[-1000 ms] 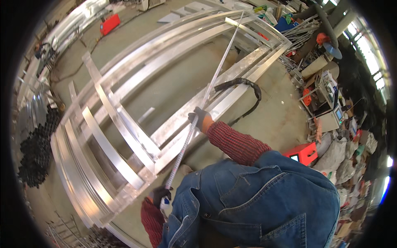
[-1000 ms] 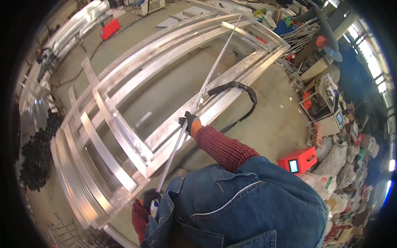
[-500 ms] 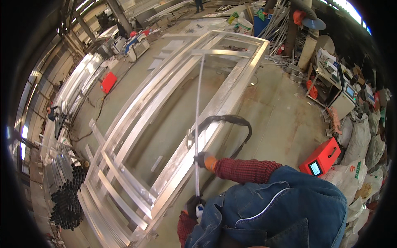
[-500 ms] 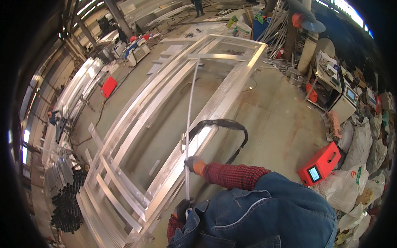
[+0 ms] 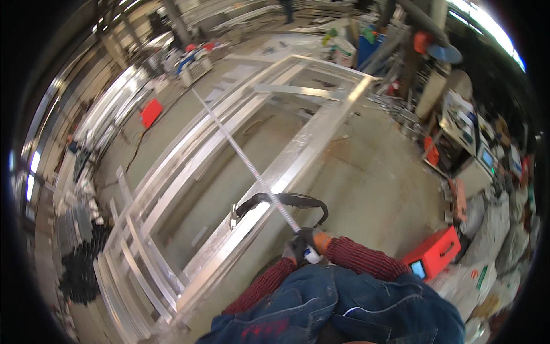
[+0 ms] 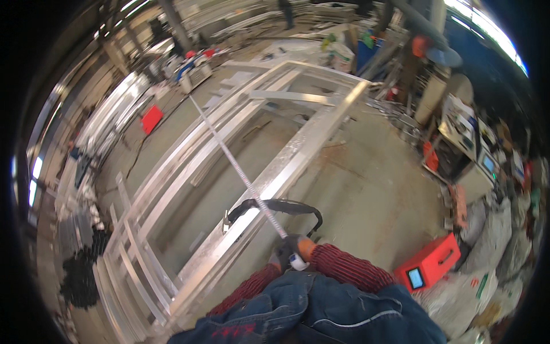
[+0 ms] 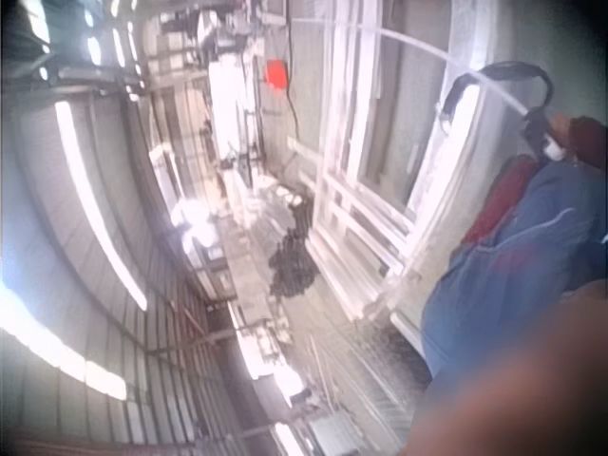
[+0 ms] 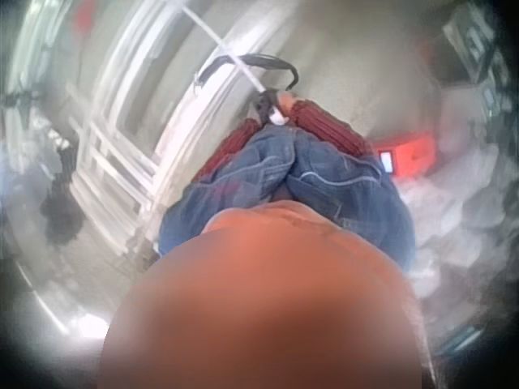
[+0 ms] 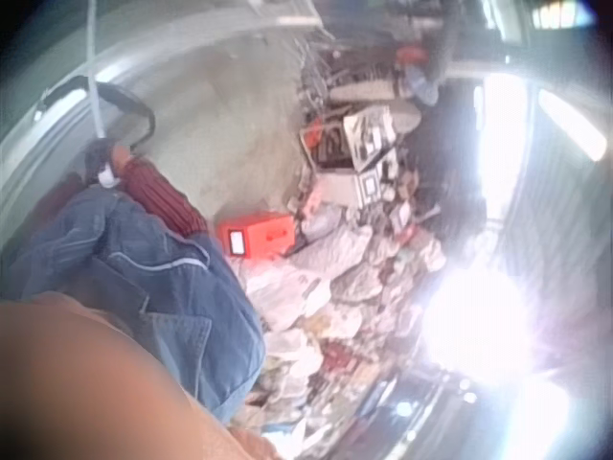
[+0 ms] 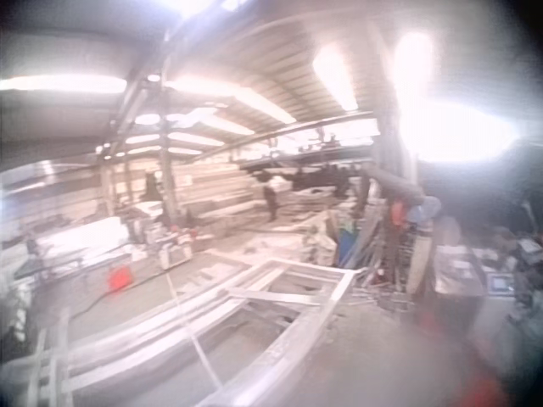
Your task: The person measures multiple aluminum frame sections on the floor using a tape measure, repeatedly extending and retracting the tape to check lengths and diagonals. The person repositions the tape across different frame members and adjusts the frame layout between measurements.
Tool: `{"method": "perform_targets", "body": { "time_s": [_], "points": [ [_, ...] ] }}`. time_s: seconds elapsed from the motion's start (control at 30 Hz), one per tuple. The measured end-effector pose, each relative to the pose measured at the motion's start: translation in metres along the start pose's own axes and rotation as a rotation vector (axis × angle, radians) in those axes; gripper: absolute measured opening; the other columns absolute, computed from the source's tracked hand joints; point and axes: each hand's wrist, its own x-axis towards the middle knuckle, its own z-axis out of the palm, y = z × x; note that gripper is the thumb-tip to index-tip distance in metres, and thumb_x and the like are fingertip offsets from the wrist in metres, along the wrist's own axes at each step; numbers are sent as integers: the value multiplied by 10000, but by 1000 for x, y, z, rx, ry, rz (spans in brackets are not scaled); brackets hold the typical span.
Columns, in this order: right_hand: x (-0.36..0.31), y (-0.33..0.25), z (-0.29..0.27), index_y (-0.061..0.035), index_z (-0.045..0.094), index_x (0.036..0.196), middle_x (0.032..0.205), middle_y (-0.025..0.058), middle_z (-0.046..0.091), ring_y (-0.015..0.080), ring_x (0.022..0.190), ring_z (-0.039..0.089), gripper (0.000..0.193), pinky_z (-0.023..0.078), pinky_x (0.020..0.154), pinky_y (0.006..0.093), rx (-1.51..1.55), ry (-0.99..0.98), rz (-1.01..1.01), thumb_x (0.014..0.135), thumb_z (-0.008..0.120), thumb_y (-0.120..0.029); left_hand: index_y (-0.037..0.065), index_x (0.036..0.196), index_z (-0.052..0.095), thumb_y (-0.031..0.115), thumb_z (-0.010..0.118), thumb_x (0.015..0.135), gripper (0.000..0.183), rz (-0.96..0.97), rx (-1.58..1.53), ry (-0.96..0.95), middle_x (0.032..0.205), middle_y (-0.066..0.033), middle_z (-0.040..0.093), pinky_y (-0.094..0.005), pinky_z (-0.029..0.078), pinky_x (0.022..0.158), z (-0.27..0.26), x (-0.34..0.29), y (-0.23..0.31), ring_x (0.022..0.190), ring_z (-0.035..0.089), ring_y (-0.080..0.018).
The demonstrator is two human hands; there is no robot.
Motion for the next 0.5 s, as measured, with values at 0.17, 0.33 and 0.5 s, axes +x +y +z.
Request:
{"method": "perform_targets", "body": {
  "time_s": [0.17,0.33,0.5],
  "points": [
    [-26,21,-119,-12,697,1210,851,60,707,153,751,652,373,517,700,317,196,-46,391,1058,550,-319,-62,1180,635,465,657,970,568,39,399,272,1047,-173,721,-388,581,732,69,64,61,895,708,-224],
    [-38,36,-234,-19,712,1234,785,37,670,102,705,606,398,477,645,277,309,-195,557,1069,553,-344,-18,1285,556,451,640,995,558,-106,-280,105,1090,-180,692,-406,587,694,86,183,112,894,684,-249],
    [-31,76,-358,-11,683,1271,1022,113,728,219,899,678,358,539,796,332,-114,-373,437,1037,580,-261,-9,1332,512,441,599,1025,552,-54,-505,444,1020,-173,700,-403,589,650,106,286,152,797,701,-270]
  ]
}}
